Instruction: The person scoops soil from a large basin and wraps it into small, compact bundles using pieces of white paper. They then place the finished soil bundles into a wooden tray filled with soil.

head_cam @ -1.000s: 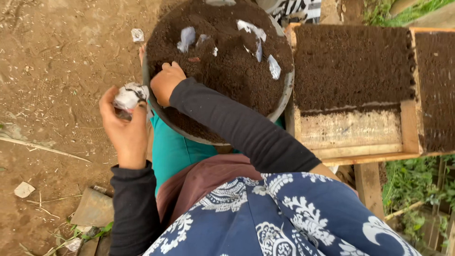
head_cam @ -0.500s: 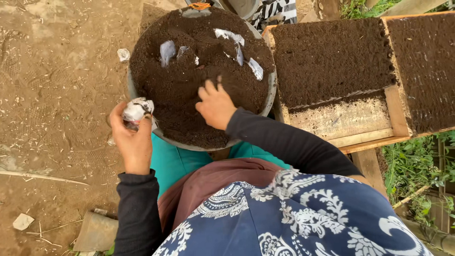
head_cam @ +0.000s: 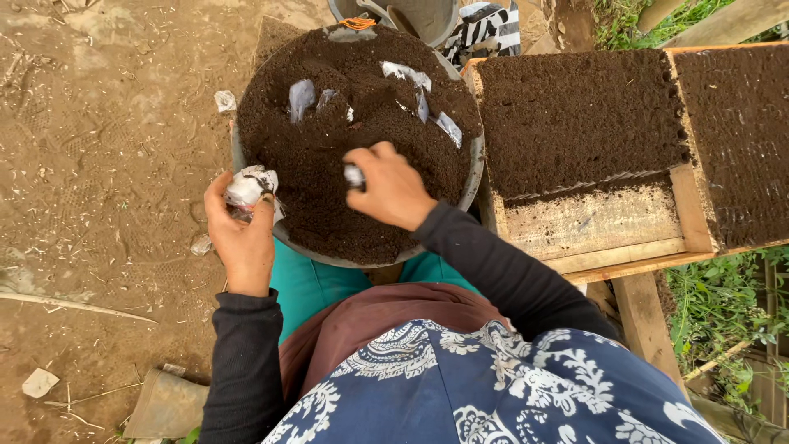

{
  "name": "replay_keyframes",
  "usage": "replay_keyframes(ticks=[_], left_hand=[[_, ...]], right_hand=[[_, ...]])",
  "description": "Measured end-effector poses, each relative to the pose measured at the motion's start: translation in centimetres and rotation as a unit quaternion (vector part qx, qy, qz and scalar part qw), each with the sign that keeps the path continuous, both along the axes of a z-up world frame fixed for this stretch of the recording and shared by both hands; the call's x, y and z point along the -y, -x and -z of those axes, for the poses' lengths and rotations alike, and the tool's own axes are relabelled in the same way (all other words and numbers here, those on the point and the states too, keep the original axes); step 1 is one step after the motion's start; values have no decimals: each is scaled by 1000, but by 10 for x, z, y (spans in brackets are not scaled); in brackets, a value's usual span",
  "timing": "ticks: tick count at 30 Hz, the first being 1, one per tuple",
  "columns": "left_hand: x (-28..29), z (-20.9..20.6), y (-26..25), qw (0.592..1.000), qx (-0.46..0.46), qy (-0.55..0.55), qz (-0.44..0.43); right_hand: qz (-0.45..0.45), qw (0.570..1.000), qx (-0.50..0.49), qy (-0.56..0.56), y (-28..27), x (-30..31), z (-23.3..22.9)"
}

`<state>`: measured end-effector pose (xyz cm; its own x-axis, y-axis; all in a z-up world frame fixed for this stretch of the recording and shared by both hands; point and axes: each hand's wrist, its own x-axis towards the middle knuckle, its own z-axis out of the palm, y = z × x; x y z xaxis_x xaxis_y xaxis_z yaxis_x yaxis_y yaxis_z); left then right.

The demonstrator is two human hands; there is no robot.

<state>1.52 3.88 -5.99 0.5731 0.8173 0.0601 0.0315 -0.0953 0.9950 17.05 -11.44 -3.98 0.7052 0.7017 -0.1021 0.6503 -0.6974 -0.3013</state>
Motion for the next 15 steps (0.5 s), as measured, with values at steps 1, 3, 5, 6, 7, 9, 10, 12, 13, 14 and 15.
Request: replay_keyframes(ticks=[1, 3, 5, 6, 7, 9, 10, 12, 13, 14, 15], left_hand=[[-1, 1, -1, 1000, 2, 6, -3], [-2, 3, -2, 1000, 4, 11, -7], [-3, 7, 0, 999, 17, 15, -36], [-5, 3, 1, 999, 18, 14, -38], [-5, 0, 5, 999, 12, 9, -36], [-8, 4, 10, 999, 5, 6, -36], [-10, 10, 11, 999, 19, 4, -51], [-13, 11, 12, 997, 35, 1, -67], [-12, 6, 9, 997, 22, 7, -71], [-11, 1, 7, 997, 9, 14, -75], [-11, 8, 6, 997, 10, 16, -75]], right_hand=[[-18, 997, -64, -41, 8, -13, -7], [-38, 988, -126, -82, 18, -36, -8], [-87, 975, -186, -82, 23, -57, 5], [-90, 975, -185, -83, 21, -64, 0], [-146, 985, -59, -65, 22, -69, -5], [-201, 976, 66, -46, 14, -83, -19], [-242, 961, 133, -23, 6, -91, -30], [-282, 938, 201, -1, -13, -109, -41], [-311, 916, 225, 117, -24, -117, -40], [-335, 880, 245, 233, -35, -124, -39], [-335, 879, 245, 234, -50, -119, -8]])
